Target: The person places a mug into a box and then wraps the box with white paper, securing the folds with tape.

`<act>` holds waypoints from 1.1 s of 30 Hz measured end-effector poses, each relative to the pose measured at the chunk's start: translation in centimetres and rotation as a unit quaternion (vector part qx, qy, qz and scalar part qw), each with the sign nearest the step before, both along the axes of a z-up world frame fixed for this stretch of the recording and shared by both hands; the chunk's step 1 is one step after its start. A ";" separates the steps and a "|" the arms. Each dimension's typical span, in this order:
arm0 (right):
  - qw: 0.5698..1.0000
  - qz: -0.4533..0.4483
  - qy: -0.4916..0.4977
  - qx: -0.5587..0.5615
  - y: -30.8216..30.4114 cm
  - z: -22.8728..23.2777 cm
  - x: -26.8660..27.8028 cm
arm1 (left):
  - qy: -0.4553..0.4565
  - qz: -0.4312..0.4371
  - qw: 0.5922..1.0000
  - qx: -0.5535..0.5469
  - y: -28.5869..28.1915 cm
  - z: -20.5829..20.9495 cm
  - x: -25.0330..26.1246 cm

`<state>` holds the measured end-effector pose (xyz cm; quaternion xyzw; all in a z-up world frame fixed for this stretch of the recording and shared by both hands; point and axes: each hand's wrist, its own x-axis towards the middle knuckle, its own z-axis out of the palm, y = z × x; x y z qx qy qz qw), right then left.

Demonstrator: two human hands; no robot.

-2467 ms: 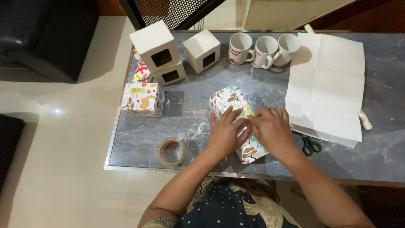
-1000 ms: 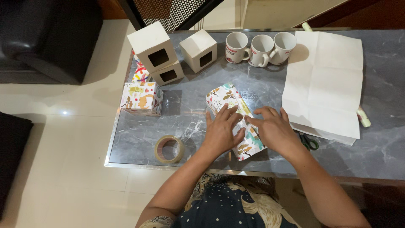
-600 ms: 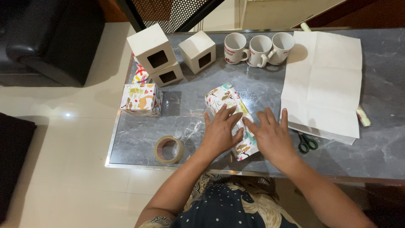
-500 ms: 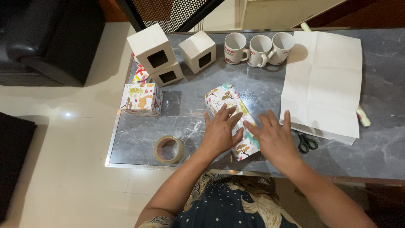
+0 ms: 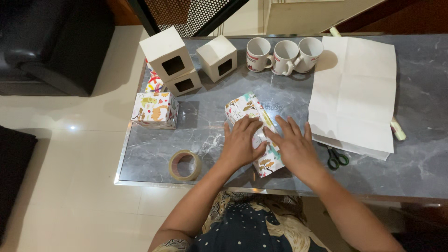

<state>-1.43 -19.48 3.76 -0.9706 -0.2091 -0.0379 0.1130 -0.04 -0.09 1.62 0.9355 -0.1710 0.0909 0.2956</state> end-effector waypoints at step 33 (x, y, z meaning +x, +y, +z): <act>0.784 -0.104 0.189 0.582 -6.5 -12.9 -2.3 | -0.127 0.084 0.948 -0.278 0.3 -6.9 -3.6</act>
